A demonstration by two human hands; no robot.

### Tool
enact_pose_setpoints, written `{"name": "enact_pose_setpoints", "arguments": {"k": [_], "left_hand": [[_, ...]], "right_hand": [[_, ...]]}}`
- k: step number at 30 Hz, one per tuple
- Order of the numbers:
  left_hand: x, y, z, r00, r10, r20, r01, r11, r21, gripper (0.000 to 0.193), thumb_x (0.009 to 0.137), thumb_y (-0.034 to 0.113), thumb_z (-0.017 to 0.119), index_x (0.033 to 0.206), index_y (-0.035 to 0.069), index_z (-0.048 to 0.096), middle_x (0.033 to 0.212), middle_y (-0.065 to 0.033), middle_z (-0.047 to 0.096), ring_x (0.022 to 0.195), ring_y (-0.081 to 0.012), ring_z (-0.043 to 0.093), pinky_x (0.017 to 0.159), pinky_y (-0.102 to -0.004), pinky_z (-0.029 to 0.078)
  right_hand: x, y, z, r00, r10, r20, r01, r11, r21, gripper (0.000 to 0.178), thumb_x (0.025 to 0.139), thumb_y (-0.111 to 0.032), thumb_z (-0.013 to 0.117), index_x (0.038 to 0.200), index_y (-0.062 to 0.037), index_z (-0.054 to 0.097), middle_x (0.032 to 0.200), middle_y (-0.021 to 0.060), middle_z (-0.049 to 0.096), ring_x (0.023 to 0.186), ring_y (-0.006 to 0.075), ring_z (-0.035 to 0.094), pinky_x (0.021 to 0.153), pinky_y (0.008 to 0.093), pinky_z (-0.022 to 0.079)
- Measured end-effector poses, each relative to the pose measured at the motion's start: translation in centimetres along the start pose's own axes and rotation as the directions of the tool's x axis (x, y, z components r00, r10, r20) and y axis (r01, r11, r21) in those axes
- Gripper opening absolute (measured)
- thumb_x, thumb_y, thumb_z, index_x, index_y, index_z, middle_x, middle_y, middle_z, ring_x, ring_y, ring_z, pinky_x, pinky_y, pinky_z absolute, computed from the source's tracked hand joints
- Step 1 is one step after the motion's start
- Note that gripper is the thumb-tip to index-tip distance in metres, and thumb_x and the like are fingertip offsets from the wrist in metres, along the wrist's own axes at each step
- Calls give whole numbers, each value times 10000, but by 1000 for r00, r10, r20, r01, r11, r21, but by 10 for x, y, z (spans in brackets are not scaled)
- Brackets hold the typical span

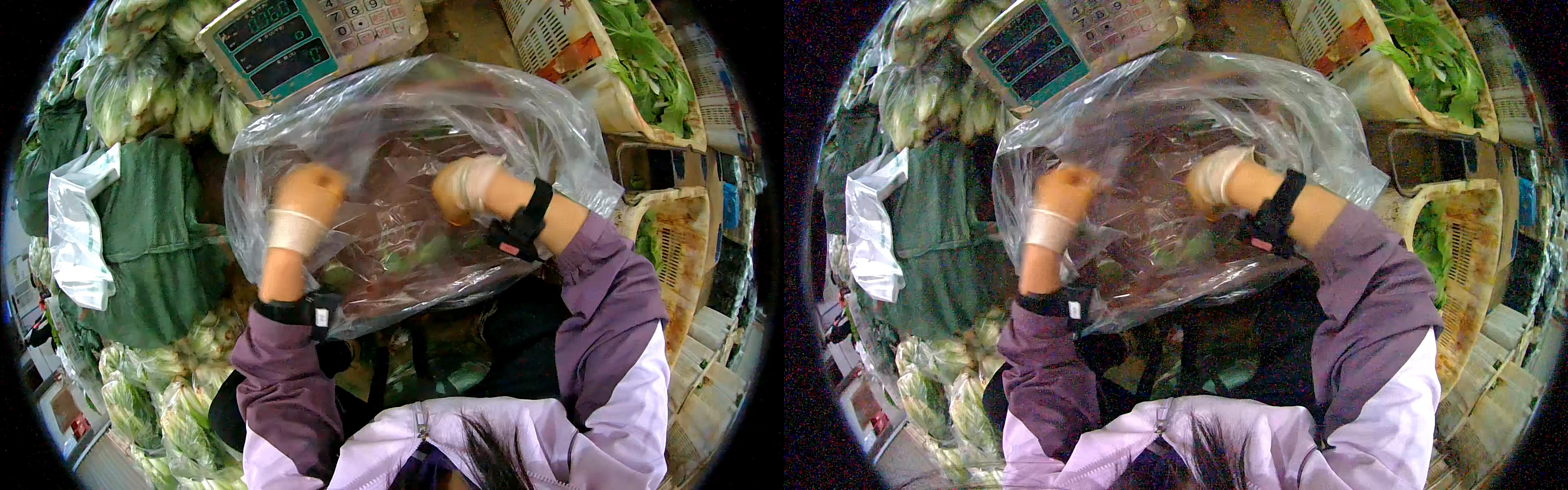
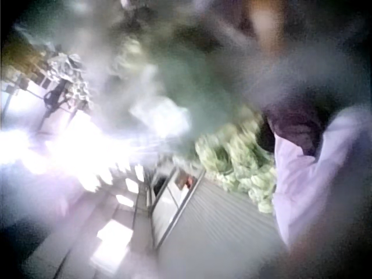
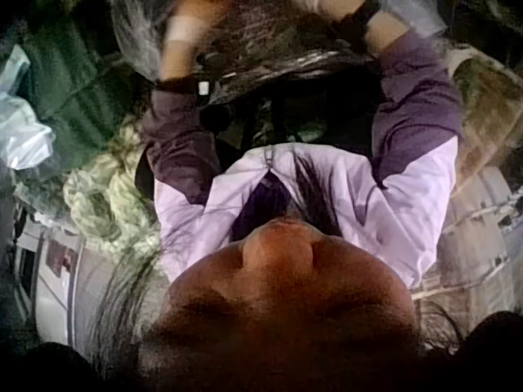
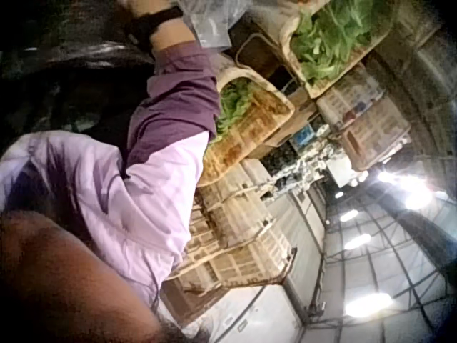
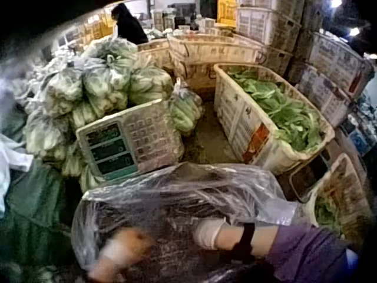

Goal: The person picks up heads of lettuce from a large crate, removes outer leaves, and places them into a clear plastic bag. The bag is placed on a digital scale, and the person continues to add more lettuce to the bag.

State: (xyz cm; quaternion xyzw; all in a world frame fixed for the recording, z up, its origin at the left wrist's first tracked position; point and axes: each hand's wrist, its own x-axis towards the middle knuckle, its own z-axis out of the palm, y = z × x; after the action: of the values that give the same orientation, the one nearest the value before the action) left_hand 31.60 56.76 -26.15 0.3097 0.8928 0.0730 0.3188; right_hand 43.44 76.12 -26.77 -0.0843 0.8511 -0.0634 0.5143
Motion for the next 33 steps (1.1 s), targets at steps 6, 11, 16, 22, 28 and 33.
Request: {"name": "enact_pose_setpoints", "arguments": {"k": [6, 11, 16, 22, 28, 33], "left_hand": [[5, -37, 126, 998, -20, -55, 50, 784, 619, 528, 763, 223, 582, 1255, 152, 403, 1197, -109, 482, 1091, -333, 477, 874, -510, 407], [18, -112, 132, 983, 34, -179, 120, 617, 778, 599, 802, 183, 540, 1344, 190, 284, 1292, -78, 411, 1178, -313, 409, 936, -600, 266], [6, -53, 113, 982, 88, -166, 51, 726, 686, 505, 798, 207, 556, 1281, 160, 417, 1289, -98, 431, 1183, -322, 407, 945, -524, 308], [19, -39, 128, 983, 135, 127, -171, 924, 343, 385, 694, 227, 687, 1020, 54, 575, 1087, -145, 525, 1064, -325, 476, 870, -407, 430], [22, -55, 135, 999, 8, -33, 3, 945, 327, 548, 629, 289, 759, 1062, 16, 562, 1150, -155, 483, 1107, -309, 461, 894, -395, 433], [17, -39, 128, 994, -79, 74, 45, 922, 384, 639, 626, 322, 765, 1129, 11, 524, 1188, -164, 454, 1126, -325, 445, 907, -389, 424]], "right_hand": [[78, 23, 87, 913, 201, -354, -286, 936, -207, 770, 705, -273, 689, 1364, -214, 297, 1420, 138, 249, 1246, 380, 323, 907, 511, 377], [85, 47, 108, 795, 113, -596, -334, 902, -274, 721, 762, -214, 605, 1374, -275, 230, 1418, 148, 231, 1268, 366, 280, 972, 458, 323], [81, 38, 88, 497, 11, -868, -282, 948, -149, 389, 770, -149, 534, 1159, -127, 547, 1211, 167, 474, 1108, 318, 461, 846, 353, 416], [69, -5, 56, 943, 148, -297, -109, 984, 142, 373, 745, -147, 574, 1082, 13, 575, 1112, 162, 561, 1043, 308, 533, 812, 353, 464], [77, 29, 110, 823, 352, -445, -376, 926, 37, 765, 761, -8, 560, 1396, -247, 208, 1450, 176, 147, 1273, 425, 260, 952, 423, 398], [82, 49, 104, 790, 251, -559, -349, 934, -74, 655, 779, -25, 530, 1361, -226, 306, 1432, 175, 198, 1265, 385, 291, 933, 412, 402]]}}
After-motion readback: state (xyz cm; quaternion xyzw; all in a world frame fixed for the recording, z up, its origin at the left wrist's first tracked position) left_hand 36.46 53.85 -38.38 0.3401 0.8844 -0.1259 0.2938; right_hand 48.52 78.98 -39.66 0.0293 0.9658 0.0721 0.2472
